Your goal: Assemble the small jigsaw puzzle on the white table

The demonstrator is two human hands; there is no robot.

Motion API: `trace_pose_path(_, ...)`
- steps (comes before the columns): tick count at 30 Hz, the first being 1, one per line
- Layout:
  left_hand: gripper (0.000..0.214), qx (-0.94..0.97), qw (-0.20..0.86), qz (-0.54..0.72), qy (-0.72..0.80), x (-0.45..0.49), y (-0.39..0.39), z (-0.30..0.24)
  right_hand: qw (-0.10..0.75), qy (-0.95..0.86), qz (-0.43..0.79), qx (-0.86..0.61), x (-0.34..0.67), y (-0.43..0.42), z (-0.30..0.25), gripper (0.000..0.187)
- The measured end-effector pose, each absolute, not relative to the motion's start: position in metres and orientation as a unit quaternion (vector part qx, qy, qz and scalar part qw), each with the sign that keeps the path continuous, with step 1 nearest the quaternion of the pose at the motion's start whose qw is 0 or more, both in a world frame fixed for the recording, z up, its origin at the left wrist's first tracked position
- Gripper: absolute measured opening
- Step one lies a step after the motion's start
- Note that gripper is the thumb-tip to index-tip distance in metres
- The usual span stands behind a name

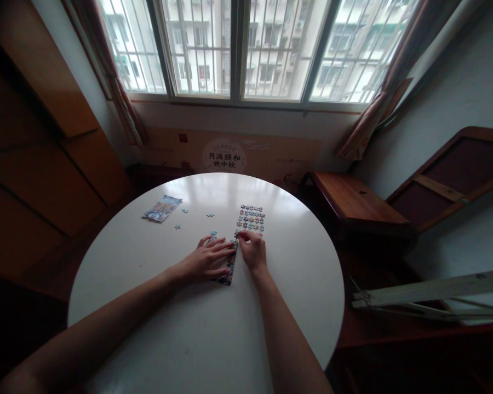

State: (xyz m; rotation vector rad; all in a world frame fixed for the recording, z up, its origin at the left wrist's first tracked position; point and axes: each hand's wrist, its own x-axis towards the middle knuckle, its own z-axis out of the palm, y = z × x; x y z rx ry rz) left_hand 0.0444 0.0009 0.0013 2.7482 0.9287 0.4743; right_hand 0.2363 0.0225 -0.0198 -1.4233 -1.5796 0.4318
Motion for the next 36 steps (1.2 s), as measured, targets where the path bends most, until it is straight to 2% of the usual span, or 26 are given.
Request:
trace_pose_path(15,0.061,0.934,0.102,0.144,0.312,0.0436,0.0032,0.0006,0.409,-0.668,0.149,-0.603,0.2358,0.0271,-0.0223,0.021)
trace_pose_path(21,0.06,0.932,0.104,0.148,0.313,0.0431,0.0029,0.0016,0.379,-0.686,0.089,-0.614,0.2335,0.0259,-0.0211,0.023)
trace_pose_path(29,0.059,0.934,0.096,0.15,0.311,0.0433,0.0031,-0.0002,0.398,-0.681,0.098,-0.607,0.2329,0.0222,-0.0228,0.025)
trace_pose_path(36,0.058,0.933,0.101,0.147,0.312,0.0435,0.0021,0.0013,0.372,-0.694,0.092,-0.61,0.2322,0.0211,-0.0229,0.024)
